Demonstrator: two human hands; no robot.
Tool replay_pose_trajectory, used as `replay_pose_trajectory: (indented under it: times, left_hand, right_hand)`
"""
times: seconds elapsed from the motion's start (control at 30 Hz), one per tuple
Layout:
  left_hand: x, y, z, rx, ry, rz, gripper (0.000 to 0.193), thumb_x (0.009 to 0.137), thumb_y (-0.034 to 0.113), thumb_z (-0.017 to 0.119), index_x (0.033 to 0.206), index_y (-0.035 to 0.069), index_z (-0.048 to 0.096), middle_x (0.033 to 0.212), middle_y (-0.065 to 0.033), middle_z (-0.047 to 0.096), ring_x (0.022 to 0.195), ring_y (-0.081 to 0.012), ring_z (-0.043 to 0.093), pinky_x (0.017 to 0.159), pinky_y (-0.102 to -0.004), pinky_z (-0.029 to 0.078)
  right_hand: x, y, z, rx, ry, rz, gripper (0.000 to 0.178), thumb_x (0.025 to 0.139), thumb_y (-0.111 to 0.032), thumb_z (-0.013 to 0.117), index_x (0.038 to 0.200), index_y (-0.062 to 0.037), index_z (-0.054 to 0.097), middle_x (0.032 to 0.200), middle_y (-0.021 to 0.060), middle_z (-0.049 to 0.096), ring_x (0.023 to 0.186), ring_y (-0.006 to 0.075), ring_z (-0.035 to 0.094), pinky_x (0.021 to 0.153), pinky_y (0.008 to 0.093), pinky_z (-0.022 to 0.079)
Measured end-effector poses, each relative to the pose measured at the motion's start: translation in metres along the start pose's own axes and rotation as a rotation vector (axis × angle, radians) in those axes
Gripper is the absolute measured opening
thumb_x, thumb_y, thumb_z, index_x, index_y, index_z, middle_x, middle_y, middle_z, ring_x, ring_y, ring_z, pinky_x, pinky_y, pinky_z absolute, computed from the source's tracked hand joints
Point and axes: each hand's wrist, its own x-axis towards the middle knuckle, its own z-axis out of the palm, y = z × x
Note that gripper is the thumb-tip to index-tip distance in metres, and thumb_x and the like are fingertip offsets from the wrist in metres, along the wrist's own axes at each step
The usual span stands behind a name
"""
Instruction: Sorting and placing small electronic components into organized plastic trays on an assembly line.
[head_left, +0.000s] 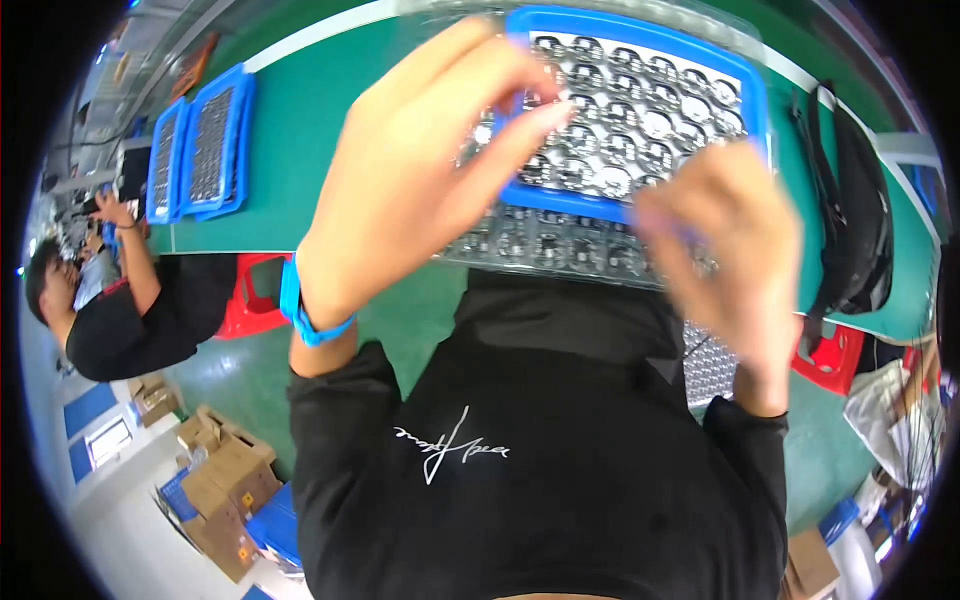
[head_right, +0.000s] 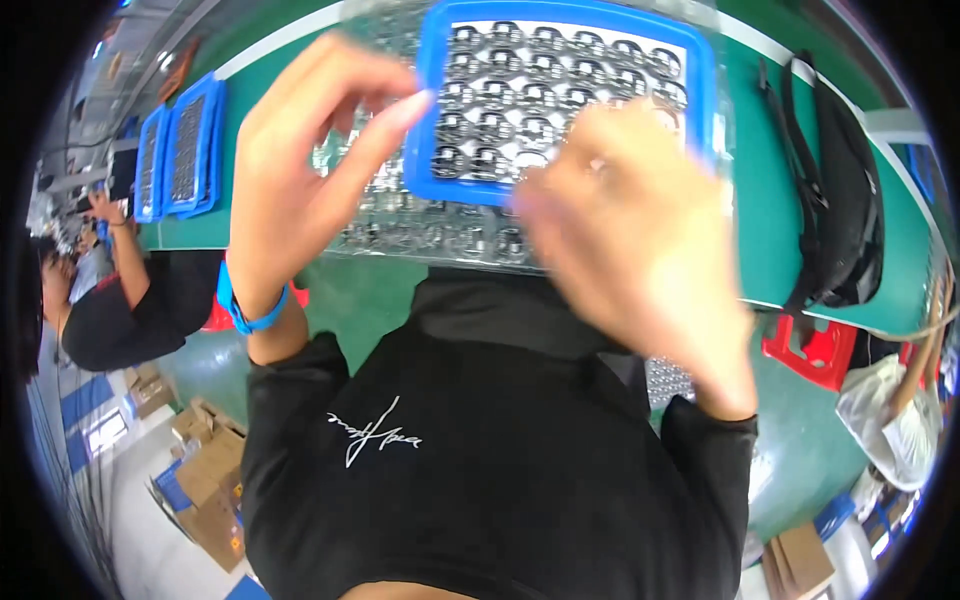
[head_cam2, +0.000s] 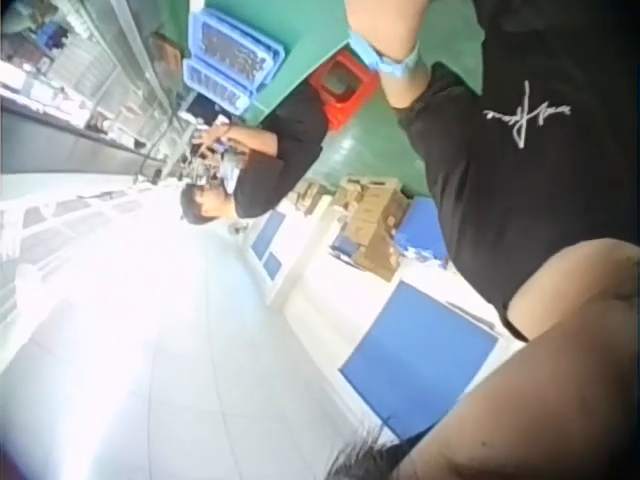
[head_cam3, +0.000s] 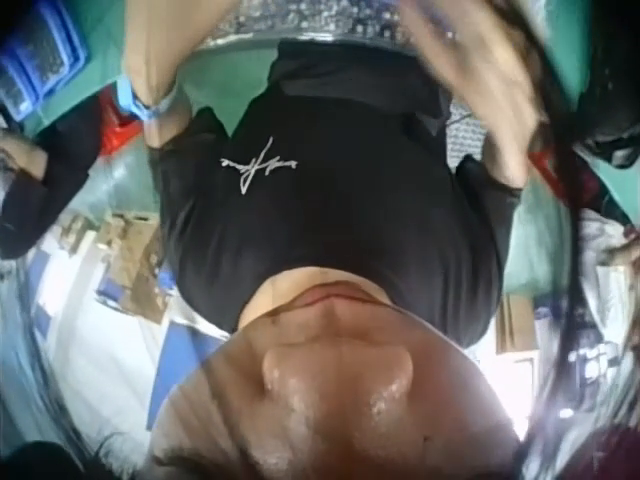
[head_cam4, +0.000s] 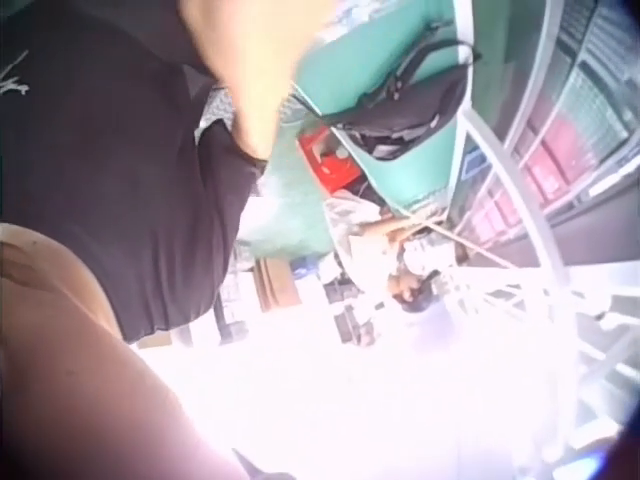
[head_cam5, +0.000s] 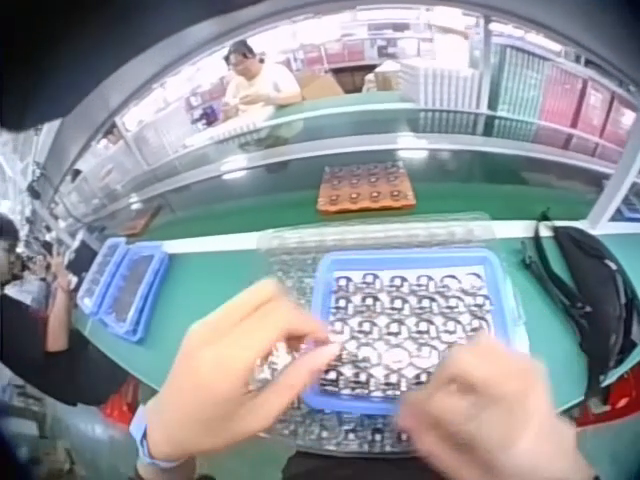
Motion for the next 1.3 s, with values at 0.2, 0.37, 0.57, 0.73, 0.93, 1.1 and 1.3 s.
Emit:
replay_pose_trajectory:
  times: [0.2,0.37,0.57,0.73,0.93,1.1,1.3]
  left_hand:
    - [-0.119,0.000,-0.032,0.071,-0.180,-0.500,0.015,0.091,0.001,0.080,0.105,0.003,0.073,0.094,-0.0108,0.066,0.081,-0.0266,0.064,0.070,-0.0362,0.050]
    - [-0.149,0.014,-0.038,0.079,-0.110,-0.607,0.029,0.091,-0.004,0.079,0.119,0.003,0.075,0.102,-0.0098,0.062,0.079,-0.0218,0.058,0.067,-0.0330,0.047]
    - [-0.150,0.008,-0.039,0.099,-0.220,-0.510,0.024,0.090,-0.006,0.078,0.114,0.001,0.078,0.107,-0.0104,0.056,0.084,-0.0237,0.058,0.073,-0.0378,0.047]
    - [-0.145,0.003,-0.047,0.070,-0.204,-0.470,0.021,0.086,-0.008,0.079,0.106,-0.001,0.078,0.099,-0.0107,0.063,0.088,-0.0257,0.063,0.075,-0.0370,0.050]
    - [-0.114,0.007,-0.060,0.049,-0.057,-0.444,0.010,0.090,-0.009,0.076,0.098,-0.004,0.073,0.095,-0.0111,0.065,0.079,-0.0216,0.059,0.069,-0.0331,0.046]
    - [-0.061,0.008,-0.026,-0.085,0.041,-0.259,0.012,0.090,-0.006,0.079,0.097,-0.001,0.071,0.096,-0.0090,0.066,0.077,-0.0175,0.056,0.064,-0.0297,0.042]
    - [-0.010,0.014,0.010,-0.243,-0.071,-0.123,0.010,0.093,-0.005,0.077,0.102,-0.001,0.073,0.097,-0.0087,0.068,0.084,-0.0175,0.060,0.070,-0.0293,0.045]
  right_hand:
    - [0.014,-0.063,0.117,-0.014,-0.135,-0.142,0.027,0.088,-0.026,0.079,0.101,-0.0044,0.070,0.105,0.0081,0.057,0.106,0.0276,0.060,0.088,0.0388,0.050]
    - [0.016,-0.079,0.143,-0.108,-0.061,-0.180,0.012,0.081,-0.017,0.073,0.080,-0.0042,0.073,0.098,0.0062,0.059,0.102,0.0253,0.059,0.080,0.0362,0.048]
    - [0.015,-0.075,0.134,0.042,0.004,-0.105,0.011,0.082,-0.015,0.075,0.080,-0.0044,0.072,0.098,0.0057,0.060,0.098,0.0251,0.060,0.076,0.0368,0.051]
    - [0.008,-0.029,0.063,0.370,0.075,-0.158,0.013,0.079,-0.010,0.087,0.088,-0.0099,0.077,0.090,0.0045,0.062,0.080,0.0246,0.062,0.066,0.0374,0.051]
    - [-0.019,0.044,-0.041,-0.084,-0.042,0.082,0.020,0.080,-0.003,0.087,0.099,-0.0086,0.084,0.089,0.0030,0.062,0.082,0.0207,0.062,0.067,0.0341,0.047]
    - [-0.027,0.059,-0.041,-0.133,-0.109,0.118,0.019,0.081,-0.003,0.085,0.100,-0.0088,0.084,0.091,0.0032,0.061,0.083,0.0207,0.062,0.068,0.0335,0.045]
    - [-0.023,0.063,-0.043,-0.124,-0.108,0.102,0.021,0.080,-0.003,0.086,0.100,-0.0086,0.083,0.090,0.0033,0.062,0.083,0.0212,0.062,0.067,0.0340,0.045]
